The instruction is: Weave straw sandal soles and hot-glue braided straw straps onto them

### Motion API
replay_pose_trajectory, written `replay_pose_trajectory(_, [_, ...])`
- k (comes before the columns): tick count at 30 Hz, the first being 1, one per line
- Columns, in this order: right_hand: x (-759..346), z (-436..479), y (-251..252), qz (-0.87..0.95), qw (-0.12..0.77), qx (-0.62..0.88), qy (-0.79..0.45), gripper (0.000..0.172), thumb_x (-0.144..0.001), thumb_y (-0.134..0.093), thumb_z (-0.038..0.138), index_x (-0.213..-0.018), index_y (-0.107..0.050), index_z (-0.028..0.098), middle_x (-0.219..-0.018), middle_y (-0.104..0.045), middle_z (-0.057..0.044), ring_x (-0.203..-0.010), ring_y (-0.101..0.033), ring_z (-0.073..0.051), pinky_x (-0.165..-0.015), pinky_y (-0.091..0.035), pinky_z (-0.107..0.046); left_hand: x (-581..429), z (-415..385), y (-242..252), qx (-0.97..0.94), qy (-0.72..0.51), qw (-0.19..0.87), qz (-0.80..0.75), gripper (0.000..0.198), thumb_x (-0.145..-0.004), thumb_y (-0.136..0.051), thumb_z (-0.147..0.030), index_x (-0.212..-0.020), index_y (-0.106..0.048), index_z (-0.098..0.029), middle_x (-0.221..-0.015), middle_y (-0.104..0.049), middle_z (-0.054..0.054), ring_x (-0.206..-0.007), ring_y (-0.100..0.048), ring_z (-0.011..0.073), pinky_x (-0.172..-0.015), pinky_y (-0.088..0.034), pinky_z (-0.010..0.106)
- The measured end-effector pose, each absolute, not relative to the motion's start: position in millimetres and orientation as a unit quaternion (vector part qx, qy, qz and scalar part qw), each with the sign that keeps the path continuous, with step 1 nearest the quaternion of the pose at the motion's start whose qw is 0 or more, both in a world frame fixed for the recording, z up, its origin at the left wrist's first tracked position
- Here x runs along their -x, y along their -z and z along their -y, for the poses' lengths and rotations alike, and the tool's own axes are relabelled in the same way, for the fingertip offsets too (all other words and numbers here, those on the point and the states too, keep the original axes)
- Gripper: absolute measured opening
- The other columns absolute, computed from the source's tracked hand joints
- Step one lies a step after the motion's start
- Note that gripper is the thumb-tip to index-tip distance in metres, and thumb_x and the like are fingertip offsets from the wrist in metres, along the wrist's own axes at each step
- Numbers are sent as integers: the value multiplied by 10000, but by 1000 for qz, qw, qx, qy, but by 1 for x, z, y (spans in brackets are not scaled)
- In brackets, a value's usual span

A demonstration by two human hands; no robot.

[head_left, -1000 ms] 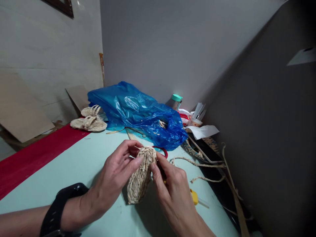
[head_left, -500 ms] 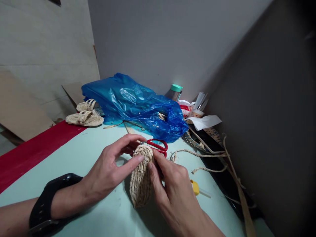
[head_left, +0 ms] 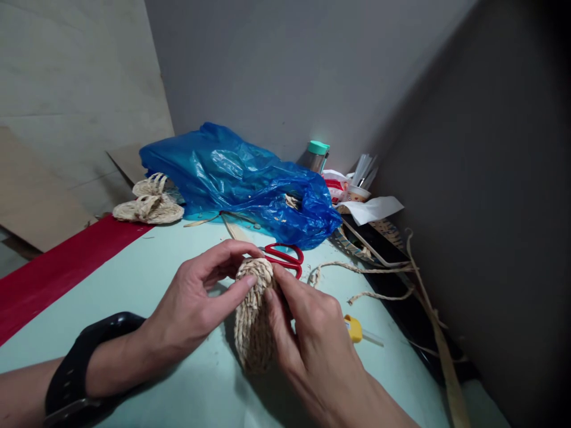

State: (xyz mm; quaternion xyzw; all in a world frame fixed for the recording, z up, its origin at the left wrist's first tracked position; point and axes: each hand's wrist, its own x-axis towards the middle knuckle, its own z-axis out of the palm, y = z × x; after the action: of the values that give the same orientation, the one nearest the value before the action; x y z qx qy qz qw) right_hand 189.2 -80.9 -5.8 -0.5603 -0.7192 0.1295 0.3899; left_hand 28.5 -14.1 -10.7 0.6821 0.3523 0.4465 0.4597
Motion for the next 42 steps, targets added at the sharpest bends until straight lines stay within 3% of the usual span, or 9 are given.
replay_pose_trajectory(9, [-188, 84, 12, 734, 394, 540, -122, 293, -993, -398, 141, -1107, -658, 72, -875, -699, -129, -707, -651, -214, -650, -528, -320, -30, 12, 12, -661, -467, 480, -337, 160, -834, -767, -188, -947, -761, -301, -923, -754, -59, -864, -718, 87, -812, -557, 108])
replay_pose_trajectory(15, [-188, 82, 11, 732, 391, 542, -130, 273, -991, -398, 154, -1045, -656, 84, -839, -689, -119, -700, -648, -222, -640, -525, -328, -28, 12, 15, -671, -469, 468, -334, 188, -835, -771, -175, -954, -764, -320, -914, -749, -75, -839, -708, 67, -796, -543, 74])
replay_pose_trajectory(23, [-192, 78, 9, 740, 395, 537, -91, 237, -998, -418, 151, -1037, -649, 116, -859, -704, -112, -767, -710, -233, -713, -568, -332, -24, 9, 17, -678, -429, 518, -296, 334, -897, -745, -267, -1204, -724, -396, -1225, -762, -51, -1116, -715, 134, -969, -537, 141])
replay_pose_trajectory(29, [-192, 81, 10, 756, 381, 527, -79, 281, -991, -402, 141, -1099, -650, 66, -874, -710, -145, -749, -689, -252, -652, -584, -359, -24, 5, 14, -715, -427, 466, -300, 242, -878, -747, -232, -1077, -764, -370, -1037, -797, -62, -958, -742, 110, -868, -557, 116])
replay_pose_trajectory(34, [-190, 81, 10, 761, 384, 519, -62, 272, -990, -392, 144, -1021, -651, 71, -792, -681, -125, -735, -705, -268, -657, -610, -380, -24, 6, 16, -721, -438, 447, -298, 209, -890, -724, -205, -1034, -769, -349, -999, -780, -62, -937, -730, 103, -853, -549, 106])
replay_pose_trajectory(42, [-190, 81, 15, 769, 376, 515, -39, 235, -964, -420, 104, -1056, -634, 78, -810, -699, -128, -715, -698, -266, -627, -600, -376, -27, 6, 14, -700, -436, 477, -303, 231, -833, -738, -123, -971, -757, -307, -957, -775, -69, -914, -734, 80, -847, -542, 74])
